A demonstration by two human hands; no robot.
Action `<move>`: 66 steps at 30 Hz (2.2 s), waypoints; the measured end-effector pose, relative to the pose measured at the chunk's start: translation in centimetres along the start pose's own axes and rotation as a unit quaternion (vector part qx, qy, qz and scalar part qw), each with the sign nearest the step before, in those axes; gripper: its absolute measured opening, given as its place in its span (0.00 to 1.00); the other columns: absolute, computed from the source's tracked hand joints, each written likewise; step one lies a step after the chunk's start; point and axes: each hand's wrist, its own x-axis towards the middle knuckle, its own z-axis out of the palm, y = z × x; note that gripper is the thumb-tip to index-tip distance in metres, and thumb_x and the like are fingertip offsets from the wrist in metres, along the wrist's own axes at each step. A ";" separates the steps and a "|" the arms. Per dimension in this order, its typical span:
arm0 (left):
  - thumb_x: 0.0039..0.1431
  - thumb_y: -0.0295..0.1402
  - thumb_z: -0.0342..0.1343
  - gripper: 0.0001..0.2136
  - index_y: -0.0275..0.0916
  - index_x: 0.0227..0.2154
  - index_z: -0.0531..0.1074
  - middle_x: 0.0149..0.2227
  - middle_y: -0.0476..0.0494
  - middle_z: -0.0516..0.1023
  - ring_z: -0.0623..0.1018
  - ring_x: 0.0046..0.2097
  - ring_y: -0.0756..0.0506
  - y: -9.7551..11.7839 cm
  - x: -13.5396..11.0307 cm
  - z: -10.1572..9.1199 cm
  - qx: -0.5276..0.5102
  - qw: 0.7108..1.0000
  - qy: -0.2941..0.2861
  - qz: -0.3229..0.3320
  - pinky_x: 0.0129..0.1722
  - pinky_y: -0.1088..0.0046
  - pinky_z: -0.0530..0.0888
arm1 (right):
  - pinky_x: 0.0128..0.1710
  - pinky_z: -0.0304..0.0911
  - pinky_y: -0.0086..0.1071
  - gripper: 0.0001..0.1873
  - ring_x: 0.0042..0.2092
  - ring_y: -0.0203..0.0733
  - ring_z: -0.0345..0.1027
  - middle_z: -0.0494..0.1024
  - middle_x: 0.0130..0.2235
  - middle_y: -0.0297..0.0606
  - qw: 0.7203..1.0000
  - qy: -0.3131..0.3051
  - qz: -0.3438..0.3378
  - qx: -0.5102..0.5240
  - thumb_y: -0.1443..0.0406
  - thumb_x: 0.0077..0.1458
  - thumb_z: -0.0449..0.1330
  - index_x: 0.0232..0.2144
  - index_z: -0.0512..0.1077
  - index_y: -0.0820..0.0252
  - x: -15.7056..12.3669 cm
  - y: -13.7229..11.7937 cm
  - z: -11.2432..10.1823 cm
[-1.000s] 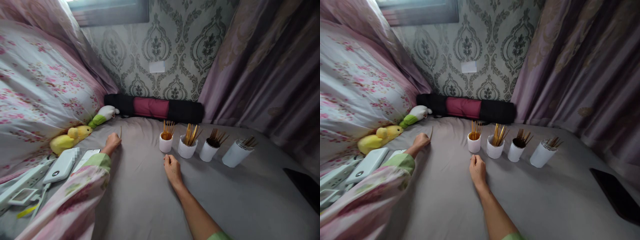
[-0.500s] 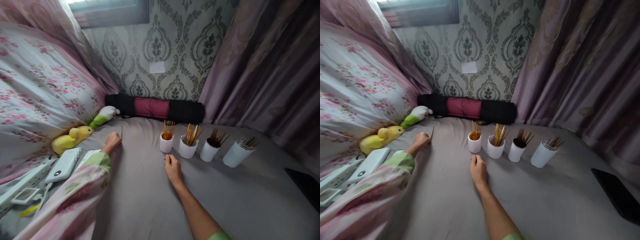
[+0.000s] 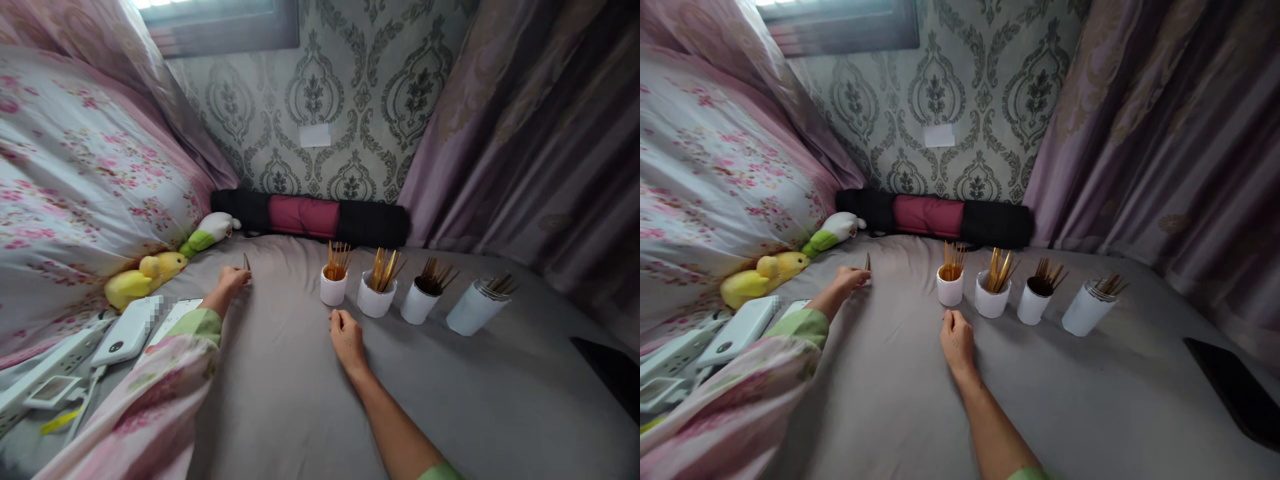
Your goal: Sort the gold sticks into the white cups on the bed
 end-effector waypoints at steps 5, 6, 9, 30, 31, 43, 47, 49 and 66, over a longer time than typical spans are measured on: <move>0.43 0.31 0.52 0.05 0.33 0.23 0.67 0.25 0.41 0.74 0.72 0.24 0.51 0.2 -1.8 0.9 -0.158 0.986 -0.040 -0.030 0.22 0.77 0.68 | 0.26 0.54 0.26 0.20 0.26 0.36 0.66 0.76 0.26 0.40 1.000 0.002 0.001 -0.002 0.57 0.56 0.43 0.27 0.71 0.61 0.0 -0.1 -0.1; 0.43 0.31 0.53 0.05 0.33 0.23 0.67 0.26 0.41 0.74 0.72 0.24 0.51 0.2 -2.1 1.0 -0.182 0.982 -0.047 -0.033 0.22 0.77 0.69 | 0.26 0.54 0.26 0.20 0.26 0.36 0.66 0.76 0.26 0.40 1.000 0.002 0.001 -0.002 0.58 0.56 0.43 0.27 0.71 0.61 0.0 -0.1 -0.1; 0.44 0.30 0.53 0.05 0.33 0.24 0.68 0.27 0.40 0.75 0.74 0.27 0.50 0.3 -2.8 1.4 -0.243 0.967 -0.061 -0.038 0.24 0.77 0.70 | 0.25 0.54 0.26 0.20 0.26 0.36 0.66 0.75 0.26 0.39 1.000 0.001 0.000 -0.003 0.58 0.56 0.43 0.27 0.70 0.61 0.0 -0.1 -0.1; 0.53 0.27 0.51 0.05 0.34 0.31 0.71 0.35 0.40 0.74 0.72 0.28 0.54 1.1 -10.0 4.0 -0.447 0.877 -0.171 -0.048 0.27 0.78 0.70 | 0.27 0.54 0.26 0.19 0.27 0.37 0.67 0.75 0.26 0.40 1.000 -0.006 0.007 0.011 0.58 0.56 0.44 0.26 0.70 0.60 -0.1 -0.2 -0.2; 0.53 0.28 0.51 0.06 0.34 0.32 0.72 0.35 0.41 0.74 0.72 0.28 0.54 1.2 -10.4 4.1 -0.451 0.874 -0.174 -0.046 0.27 0.78 0.70 | 0.27 0.54 0.26 0.19 0.27 0.37 0.67 0.75 0.26 0.40 1.000 -0.006 0.007 0.010 0.58 0.56 0.43 0.26 0.70 0.60 -0.1 -0.2 -0.2; 0.48 0.20 0.55 0.07 0.30 0.32 0.72 0.29 0.43 0.73 0.71 0.25 0.56 1.5 -14.6 6.2 -0.550 0.802 -0.222 -0.070 0.24 0.83 0.69 | 0.27 0.54 0.25 0.19 0.27 0.36 0.66 0.75 0.26 0.39 1.000 -0.002 -0.012 0.006 0.57 0.56 0.44 0.27 0.70 0.61 -0.1 0.1 -0.1; 0.48 0.21 0.55 0.07 0.29 0.33 0.72 0.29 0.44 0.73 0.71 0.25 0.56 1.6 -15.8 6.8 -0.554 0.796 -0.234 -0.069 0.24 0.83 0.69 | 0.26 0.54 0.25 0.19 0.26 0.36 0.66 0.75 0.26 0.39 1.000 -0.001 -0.013 0.008 0.58 0.56 0.44 0.26 0.70 0.61 -0.2 0.1 -0.1; 0.48 0.22 0.56 0.08 0.30 0.34 0.72 0.29 0.44 0.72 0.70 0.25 0.56 1.6 -16.3 7.0 -0.553 0.795 -0.241 -0.062 0.24 0.83 0.68 | 0.26 0.54 0.25 0.19 0.26 0.36 0.66 0.75 0.26 0.39 1.000 -0.004 -0.013 0.010 0.58 0.56 0.44 0.27 0.70 0.61 -0.2 0.1 -0.1; 0.45 0.38 0.60 0.17 0.32 0.36 0.71 0.26 0.47 0.70 0.67 0.24 0.56 1.6 -20.1 8.5 -0.510 0.822 -0.256 -0.009 0.22 0.81 0.61 | 0.26 0.54 0.26 0.19 0.26 0.36 0.65 0.75 0.27 0.39 1.000 -0.013 -0.020 0.012 0.58 0.57 0.43 0.27 0.69 0.60 -0.2 0.1 -0.3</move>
